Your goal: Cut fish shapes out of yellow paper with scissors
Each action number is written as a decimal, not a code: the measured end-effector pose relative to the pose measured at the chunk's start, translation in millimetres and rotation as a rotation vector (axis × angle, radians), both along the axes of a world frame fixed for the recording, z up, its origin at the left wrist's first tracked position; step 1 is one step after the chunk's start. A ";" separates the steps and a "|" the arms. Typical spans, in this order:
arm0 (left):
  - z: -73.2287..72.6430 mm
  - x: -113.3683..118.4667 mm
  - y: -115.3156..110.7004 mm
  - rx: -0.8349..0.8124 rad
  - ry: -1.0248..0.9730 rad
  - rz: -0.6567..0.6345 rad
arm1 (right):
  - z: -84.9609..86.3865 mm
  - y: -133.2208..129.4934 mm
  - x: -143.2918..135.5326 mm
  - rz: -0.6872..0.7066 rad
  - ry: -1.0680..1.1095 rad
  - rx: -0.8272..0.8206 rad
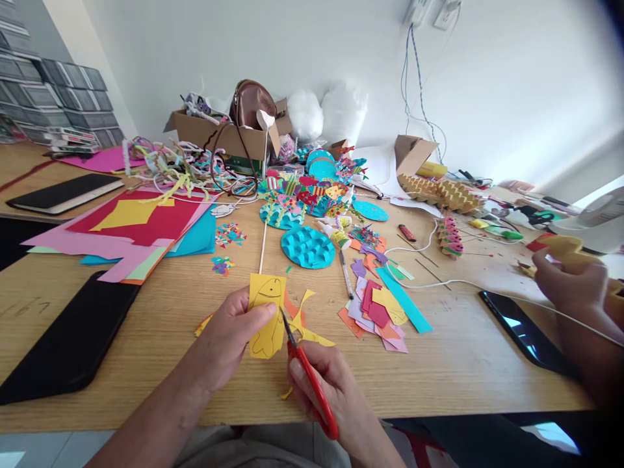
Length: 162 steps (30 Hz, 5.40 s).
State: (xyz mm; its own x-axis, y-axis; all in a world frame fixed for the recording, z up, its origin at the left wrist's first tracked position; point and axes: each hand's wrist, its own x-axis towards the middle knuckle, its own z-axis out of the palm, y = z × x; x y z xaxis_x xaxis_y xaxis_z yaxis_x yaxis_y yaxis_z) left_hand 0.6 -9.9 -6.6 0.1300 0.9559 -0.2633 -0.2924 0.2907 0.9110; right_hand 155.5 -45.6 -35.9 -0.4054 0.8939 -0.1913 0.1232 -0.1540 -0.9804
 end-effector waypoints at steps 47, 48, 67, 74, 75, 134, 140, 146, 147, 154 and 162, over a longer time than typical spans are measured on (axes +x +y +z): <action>-9.5 17.8 -10.4 -0.033 -0.113 0.088 | -11.8 -5.0 -4.9 -0.094 0.158 -0.001; -10.2 18.2 -10.7 -0.035 -0.113 0.097 | -12.0 -5.1 -4.8 -0.094 0.160 -0.003; -11.6 20.8 -12.7 -0.057 -0.075 0.089 | -10.9 -4.6 -4.3 -0.096 0.182 -0.009; -9.0 19.5 -13.6 -0.049 -0.066 0.070 | -3.7 -3.0 -3.2 -0.064 0.128 0.028; -8.8 18.8 -13.6 -0.054 -0.071 0.063 | -3.2 -2.7 -2.5 -0.064 0.121 0.023; -16.8 19.4 -10.6 0.016 0.019 0.057 | -5.1 -6.6 -6.0 -0.127 0.145 0.007; -16.1 20.0 -13.3 0.010 0.048 0.004 | -2.1 -6.6 -4.4 -0.121 0.125 0.016; -19.4 18.1 -12.7 -0.012 0.034 -0.023 | -8.3 -7.8 -2.4 -0.109 0.113 0.035; -19.6 17.9 -12.5 -0.020 0.032 -0.029 | -9.2 -8.1 -2.3 -0.109 0.111 0.036; -18.3 15.6 -12.7 -0.055 0.044 -0.036 | -9.8 -9.5 -1.7 -0.109 0.075 0.067; -15.6 13.5 -12.3 -0.066 0.037 -0.067 | -12.7 -8.7 0.3 -0.104 0.034 0.113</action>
State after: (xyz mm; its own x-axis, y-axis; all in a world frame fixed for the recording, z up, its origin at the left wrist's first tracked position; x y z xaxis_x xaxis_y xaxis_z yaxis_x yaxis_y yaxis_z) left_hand 14.1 -22.2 -22.2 0.1817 0.9259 -0.3313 -0.2365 0.3681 0.8992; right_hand 155.7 -54.3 -48.6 -0.3137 0.9466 -0.0743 0.0783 -0.0522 -0.9956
